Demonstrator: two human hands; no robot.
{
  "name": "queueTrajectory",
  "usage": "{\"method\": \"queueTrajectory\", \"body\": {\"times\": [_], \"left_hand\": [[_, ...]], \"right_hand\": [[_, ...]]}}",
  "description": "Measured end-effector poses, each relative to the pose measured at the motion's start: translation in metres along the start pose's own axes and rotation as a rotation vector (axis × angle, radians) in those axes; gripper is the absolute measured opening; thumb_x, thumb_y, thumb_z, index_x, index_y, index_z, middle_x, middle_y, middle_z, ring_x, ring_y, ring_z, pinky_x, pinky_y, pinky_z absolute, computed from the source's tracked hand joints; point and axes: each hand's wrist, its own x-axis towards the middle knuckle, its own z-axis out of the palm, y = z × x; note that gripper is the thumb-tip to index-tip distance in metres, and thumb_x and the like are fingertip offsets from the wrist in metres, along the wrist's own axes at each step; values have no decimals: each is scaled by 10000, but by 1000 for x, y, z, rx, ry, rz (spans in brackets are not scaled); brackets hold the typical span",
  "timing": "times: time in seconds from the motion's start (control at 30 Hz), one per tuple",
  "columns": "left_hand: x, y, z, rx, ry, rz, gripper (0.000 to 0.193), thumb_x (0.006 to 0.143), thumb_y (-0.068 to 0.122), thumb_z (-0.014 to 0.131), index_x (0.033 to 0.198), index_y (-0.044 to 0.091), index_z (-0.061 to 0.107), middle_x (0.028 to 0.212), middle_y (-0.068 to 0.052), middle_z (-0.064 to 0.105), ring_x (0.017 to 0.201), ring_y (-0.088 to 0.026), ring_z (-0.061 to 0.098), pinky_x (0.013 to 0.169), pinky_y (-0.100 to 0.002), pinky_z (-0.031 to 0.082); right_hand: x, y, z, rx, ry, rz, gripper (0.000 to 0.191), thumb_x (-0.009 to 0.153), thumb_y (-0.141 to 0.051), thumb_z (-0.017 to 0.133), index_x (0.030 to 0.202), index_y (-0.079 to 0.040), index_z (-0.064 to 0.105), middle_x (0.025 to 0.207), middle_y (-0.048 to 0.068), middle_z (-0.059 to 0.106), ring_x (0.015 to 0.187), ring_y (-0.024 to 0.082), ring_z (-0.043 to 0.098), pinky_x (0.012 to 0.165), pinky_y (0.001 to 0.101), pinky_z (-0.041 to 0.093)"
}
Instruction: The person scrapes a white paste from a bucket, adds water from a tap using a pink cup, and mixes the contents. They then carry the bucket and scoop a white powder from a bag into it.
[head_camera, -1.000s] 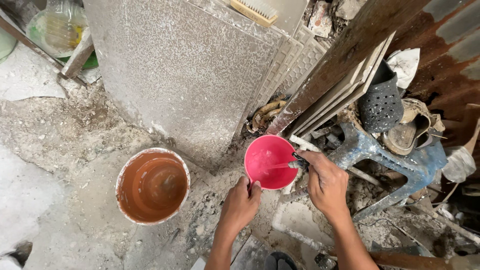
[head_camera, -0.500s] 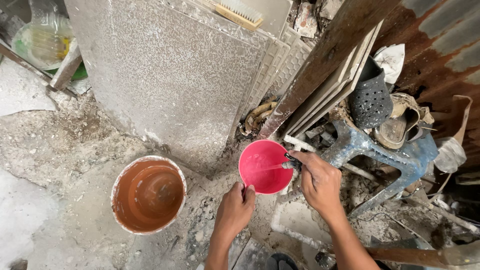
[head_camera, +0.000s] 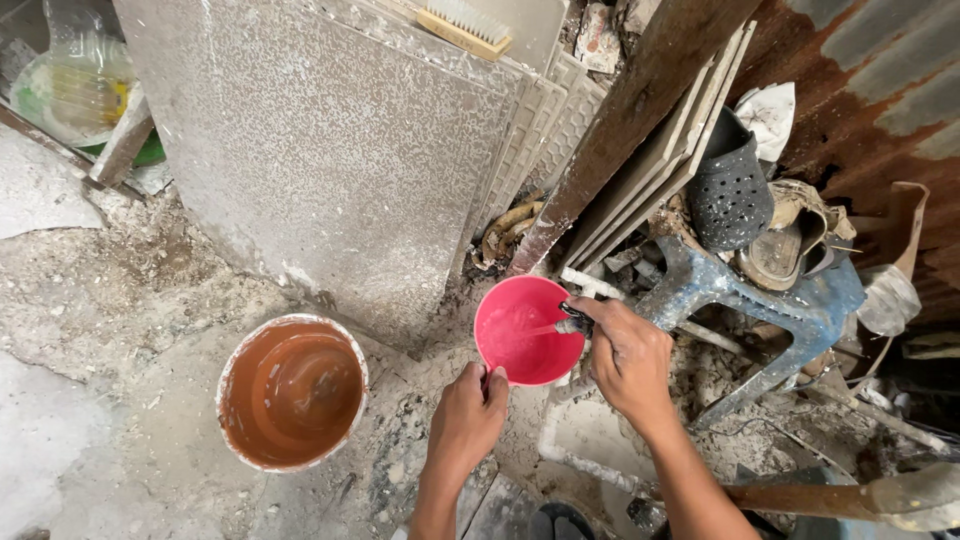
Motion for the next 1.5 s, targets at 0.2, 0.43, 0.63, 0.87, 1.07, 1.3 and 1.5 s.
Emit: {"method": "queueTrajectory", "body": {"times": [0.2, 0.43, 0.63, 0.87, 1.07, 1.3, 1.5], "left_hand": [[-1, 3, -1, -7, -68, -60, 355, 1027, 361, 471, 925, 55, 620, 711, -137, 695, 604, -258, 673, 604, -444, 508], [0, -2, 4, 34, -28, -10, 351, 1031, 354, 478, 906, 59, 621, 653, -78, 658, 528, -177, 625, 544, -385, 478], [1, -8, 6, 35, -51, -26, 331, 1037, 341, 472, 919, 71, 623, 641, -57, 648, 506, -150, 595, 505, -359, 464], [1, -10, 5, 46, -54, -29, 319, 1036, 333, 468, 930, 76, 625, 641, -50, 643, 509, -146, 592, 516, -362, 471], [0, -6, 4, 50, -40, -18, 339, 1032, 343, 468, 945, 61, 635, 654, -62, 656, 528, -159, 620, 543, -378, 480], [-1, -11, 3, 67, -60, -48, 332, 1038, 338, 462, 973, 66, 640, 649, -52, 647, 518, -145, 598, 529, -366, 469], [3, -20, 9, 30, -95, -38, 313, 1053, 311, 444, 1002, 69, 634, 607, 7, 573, 436, -85, 460, 421, -304, 392]], "right_hand": [[1, -1, 0, 0, -1, -3, 350, 868, 65, 537, 1105, -105, 729, 723, 82, 618, 542, 221, 576, 528, 374, 454], [-2, 6, 4, -13, 1, 9, 371, 873, 74, 523, 1111, -106, 743, 715, 61, 635, 500, 176, 551, 484, 353, 433], [-5, 7, 4, -12, -14, 14, 384, 868, 73, 516, 1120, -104, 746, 713, 66, 630, 512, 177, 563, 496, 356, 448], [-4, 3, 2, -2, -17, 11, 381, 865, 69, 519, 1133, -98, 731, 731, 79, 617, 543, 195, 576, 533, 364, 467], [-2, 2, 0, -3, -20, 30, 394, 852, 74, 518, 1132, -99, 736, 717, 84, 606, 527, 207, 567, 525, 370, 456], [-2, -3, 0, -6, -15, 6, 399, 854, 78, 520, 1136, -104, 735, 730, 83, 602, 548, 218, 567, 544, 372, 460], [-4, 1, 2, -26, -32, 49, 410, 853, 89, 501, 1113, -110, 749, 688, 54, 615, 496, 172, 553, 482, 357, 438]]}}
